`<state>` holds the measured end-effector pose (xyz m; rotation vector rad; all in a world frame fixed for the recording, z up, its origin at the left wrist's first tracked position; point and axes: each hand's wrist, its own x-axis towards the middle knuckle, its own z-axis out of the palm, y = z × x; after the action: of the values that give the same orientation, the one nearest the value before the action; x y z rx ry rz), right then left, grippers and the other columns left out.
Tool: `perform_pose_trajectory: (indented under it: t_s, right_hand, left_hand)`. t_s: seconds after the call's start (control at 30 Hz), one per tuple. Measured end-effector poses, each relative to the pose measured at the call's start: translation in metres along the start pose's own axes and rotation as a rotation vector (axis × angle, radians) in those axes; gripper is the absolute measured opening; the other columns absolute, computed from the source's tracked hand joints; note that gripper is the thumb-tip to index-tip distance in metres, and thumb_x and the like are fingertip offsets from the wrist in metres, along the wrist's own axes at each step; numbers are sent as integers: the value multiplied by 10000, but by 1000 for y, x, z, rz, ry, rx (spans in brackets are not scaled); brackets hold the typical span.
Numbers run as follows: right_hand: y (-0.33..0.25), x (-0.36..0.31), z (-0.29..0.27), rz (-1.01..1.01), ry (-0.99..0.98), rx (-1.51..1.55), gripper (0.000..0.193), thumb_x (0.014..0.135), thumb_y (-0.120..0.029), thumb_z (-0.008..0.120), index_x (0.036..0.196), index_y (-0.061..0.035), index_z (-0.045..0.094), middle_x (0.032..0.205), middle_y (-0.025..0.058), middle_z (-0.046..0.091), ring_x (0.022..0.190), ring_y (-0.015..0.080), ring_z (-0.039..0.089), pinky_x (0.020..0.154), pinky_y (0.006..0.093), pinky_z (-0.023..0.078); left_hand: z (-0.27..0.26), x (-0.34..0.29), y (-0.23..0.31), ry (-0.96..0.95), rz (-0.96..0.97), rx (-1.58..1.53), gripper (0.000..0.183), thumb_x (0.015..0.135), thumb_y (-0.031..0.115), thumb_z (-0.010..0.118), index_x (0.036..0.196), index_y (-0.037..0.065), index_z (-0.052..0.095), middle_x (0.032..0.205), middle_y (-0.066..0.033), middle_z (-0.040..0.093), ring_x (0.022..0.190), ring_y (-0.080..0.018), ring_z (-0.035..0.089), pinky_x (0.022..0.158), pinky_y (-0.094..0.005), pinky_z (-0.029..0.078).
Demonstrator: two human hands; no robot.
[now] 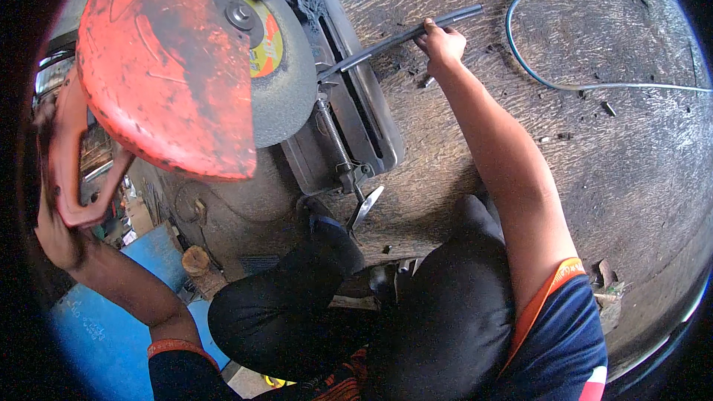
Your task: Cutting a metal rod using a power chop saw.
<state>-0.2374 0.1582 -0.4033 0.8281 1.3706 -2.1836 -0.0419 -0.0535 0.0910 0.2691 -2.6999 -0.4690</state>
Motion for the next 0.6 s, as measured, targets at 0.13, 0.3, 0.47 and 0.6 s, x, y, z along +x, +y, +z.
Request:
perform_pose_trajectory:
  t_s: [0.13, 0.3, 0.47, 0.6]
  right_hand:
    - [1, -4, 8, -2, -34, 45, 197, 840, -93, 647, 932, 56, 559, 853, 102, 578, 691, 167, 588, 590, 280, 570]
    - [-4, -6, -6, -12, 27, 6, 186, 844, -82, 638, 931, 62, 558, 854, 100, 583, 700, 172, 594, 592, 288, 572]
    - [0, -4, 3, -12, 20, -11, 193, 835, -88, 647, 920, 70, 576, 856, 104, 592, 692, 169, 595, 597, 286, 569]
    - [0, -4, 2, -18, 35, -9, 202, 826, -102, 659, 905, 72, 594, 850, 105, 599, 678, 161, 596, 577, 281, 559]
  left_hand:
    - [10, -39, 15, -160, 20, 131, 455, 949, 265, 364, 1183, -104, 494, 1240, -210, 511, 1193, -316, 451, 1053, -425, 278]
    - [63, -100, 35, -183, 77, 174, 303, 903, 241, 446, 994, -17, 577, 1028, -150, 590, 1097, -317, 487, 1015, -470, 305]
    - [74, -127, 52, -321, 170, 352, 172, 820, 200, 543, 931, 84, 603, 975, -44, 604, 1062, -294, 457, 1028, -479, 244]
    - [79, -133, 51, -292, 164, 338, 139, 808, 198, 565, 896, 102, 614, 966, -19, 605, 1071, -273, 454, 1031, -499, 228]
